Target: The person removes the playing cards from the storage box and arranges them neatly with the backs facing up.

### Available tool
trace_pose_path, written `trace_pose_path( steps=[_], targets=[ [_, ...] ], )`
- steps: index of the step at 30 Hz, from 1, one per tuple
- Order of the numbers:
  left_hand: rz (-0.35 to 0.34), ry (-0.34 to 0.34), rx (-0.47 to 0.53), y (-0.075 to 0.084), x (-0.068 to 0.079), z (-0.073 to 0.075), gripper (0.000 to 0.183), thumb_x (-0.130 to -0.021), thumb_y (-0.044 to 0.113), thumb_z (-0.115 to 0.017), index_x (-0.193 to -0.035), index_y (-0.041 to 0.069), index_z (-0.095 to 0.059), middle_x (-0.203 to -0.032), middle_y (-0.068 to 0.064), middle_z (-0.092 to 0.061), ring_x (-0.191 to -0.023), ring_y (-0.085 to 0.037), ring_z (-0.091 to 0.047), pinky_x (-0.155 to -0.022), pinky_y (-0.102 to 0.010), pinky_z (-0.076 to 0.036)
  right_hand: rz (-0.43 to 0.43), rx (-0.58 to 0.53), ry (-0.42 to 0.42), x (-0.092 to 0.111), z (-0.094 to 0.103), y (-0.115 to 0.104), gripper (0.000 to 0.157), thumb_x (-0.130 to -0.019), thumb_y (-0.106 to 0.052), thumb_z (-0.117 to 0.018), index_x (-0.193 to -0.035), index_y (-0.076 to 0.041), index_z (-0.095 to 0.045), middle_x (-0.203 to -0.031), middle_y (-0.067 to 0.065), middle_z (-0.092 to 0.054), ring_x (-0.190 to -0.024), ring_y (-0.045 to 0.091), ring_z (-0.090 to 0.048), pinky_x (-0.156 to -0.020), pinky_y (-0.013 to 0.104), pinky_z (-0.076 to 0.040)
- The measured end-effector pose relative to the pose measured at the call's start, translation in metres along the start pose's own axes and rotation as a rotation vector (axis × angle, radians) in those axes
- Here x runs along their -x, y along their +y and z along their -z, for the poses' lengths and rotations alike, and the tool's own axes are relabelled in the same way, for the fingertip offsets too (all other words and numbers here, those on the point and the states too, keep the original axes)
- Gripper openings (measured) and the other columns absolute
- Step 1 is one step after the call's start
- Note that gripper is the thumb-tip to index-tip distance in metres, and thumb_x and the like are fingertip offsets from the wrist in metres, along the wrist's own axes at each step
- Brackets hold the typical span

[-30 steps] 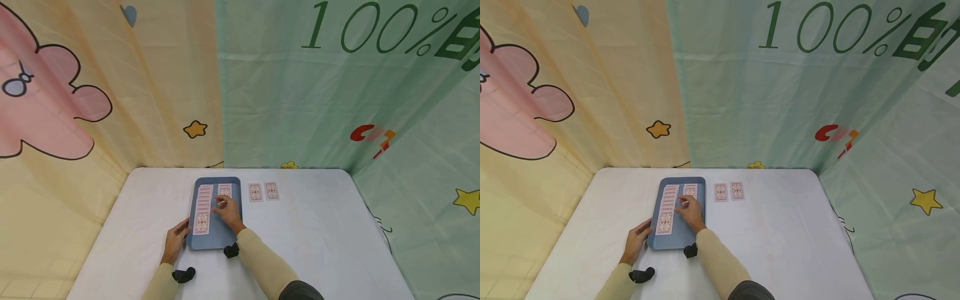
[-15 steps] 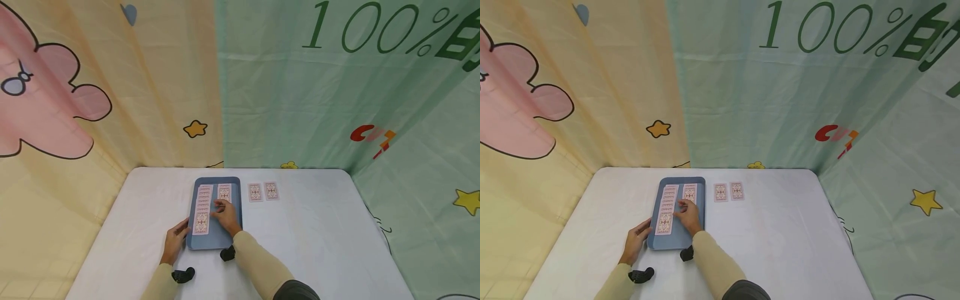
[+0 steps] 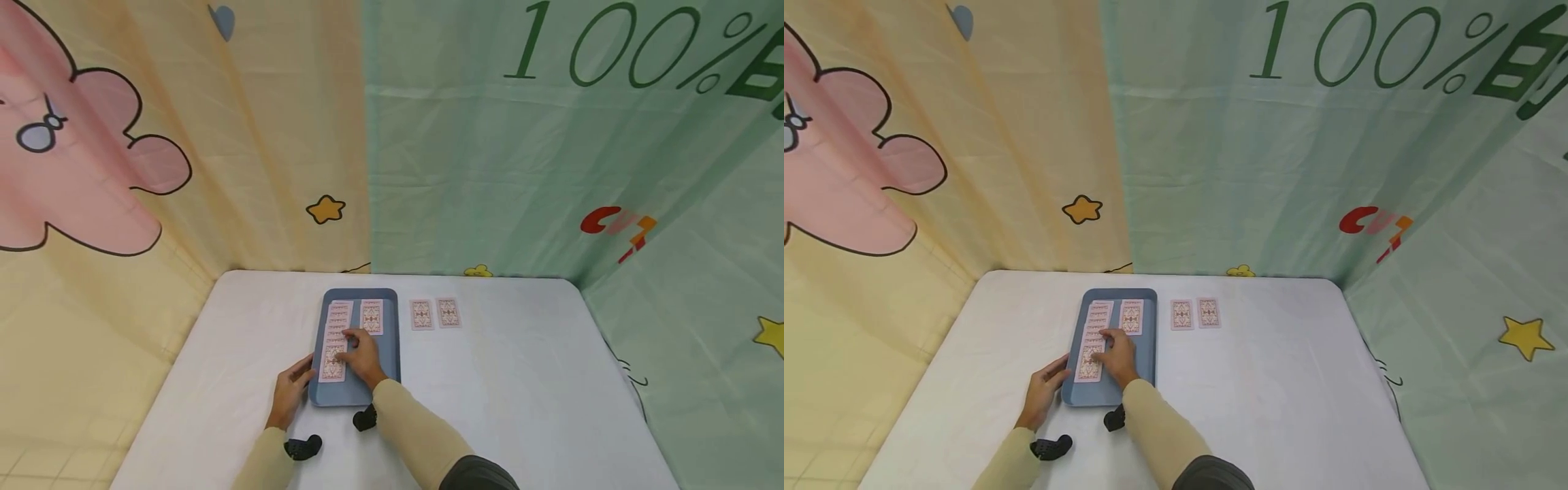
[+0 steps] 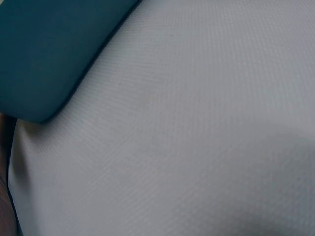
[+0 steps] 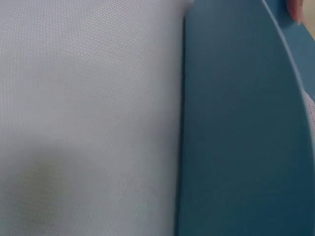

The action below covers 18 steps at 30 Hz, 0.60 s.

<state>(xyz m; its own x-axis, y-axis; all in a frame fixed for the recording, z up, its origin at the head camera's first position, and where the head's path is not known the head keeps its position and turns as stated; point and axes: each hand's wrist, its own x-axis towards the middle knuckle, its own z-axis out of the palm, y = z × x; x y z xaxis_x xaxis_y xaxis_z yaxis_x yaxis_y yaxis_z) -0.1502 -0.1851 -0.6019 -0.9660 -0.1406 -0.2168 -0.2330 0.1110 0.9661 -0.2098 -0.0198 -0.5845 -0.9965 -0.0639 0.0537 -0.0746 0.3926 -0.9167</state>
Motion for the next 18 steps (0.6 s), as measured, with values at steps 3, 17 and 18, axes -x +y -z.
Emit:
trace_pose_path(
  steps=[3, 17, 18],
  targets=[
    [0.007, 0.001, 0.003, -0.0002, -0.0002, -0.0012, 0.044, -0.094, 0.003, -0.054, -0.138, -0.003, -0.049, -0.140, -0.021, -0.049, -0.130, -0.033, -0.046, -0.105, -0.045, -0.040, -0.031, 0.072, -0.005, 0.0015, -0.0015, -0.0004, 0.049, -0.066, -0.006, -0.087, -0.111, -0.007, -0.070, -0.101, 0.004, -0.065, -0.082, 0.012, -0.052, -0.072, 0.023, -0.045],
    [0.006, 0.005, 0.008, -0.0003, -0.0017, -0.0015, 0.043, -0.095, 0.001, -0.053, -0.138, -0.003, -0.050, -0.138, -0.022, -0.051, -0.128, -0.034, -0.048, -0.106, -0.049, -0.038, 0.030, 0.325, -0.052, 0.0025, -0.0092, 0.0068, 0.059, -0.064, -0.018, -0.089, -0.119, -0.011, -0.068, -0.109, 0.001, -0.064, -0.098, 0.019, -0.055, -0.087, 0.038, -0.037],
    [0.005, 0.004, 0.003, -0.0004, -0.0015, -0.0014, 0.043, -0.095, 0.002, -0.053, -0.138, -0.003, -0.050, -0.138, -0.022, -0.051, -0.128, -0.034, -0.048, -0.106, -0.049, -0.038, 0.030, 0.331, -0.056, 0.0025, -0.0094, 0.0068, 0.059, -0.065, -0.018, -0.089, -0.119, -0.011, -0.068, -0.109, 0.001, -0.064, -0.099, 0.019, -0.055, -0.087, 0.037, -0.037]
  ],
)
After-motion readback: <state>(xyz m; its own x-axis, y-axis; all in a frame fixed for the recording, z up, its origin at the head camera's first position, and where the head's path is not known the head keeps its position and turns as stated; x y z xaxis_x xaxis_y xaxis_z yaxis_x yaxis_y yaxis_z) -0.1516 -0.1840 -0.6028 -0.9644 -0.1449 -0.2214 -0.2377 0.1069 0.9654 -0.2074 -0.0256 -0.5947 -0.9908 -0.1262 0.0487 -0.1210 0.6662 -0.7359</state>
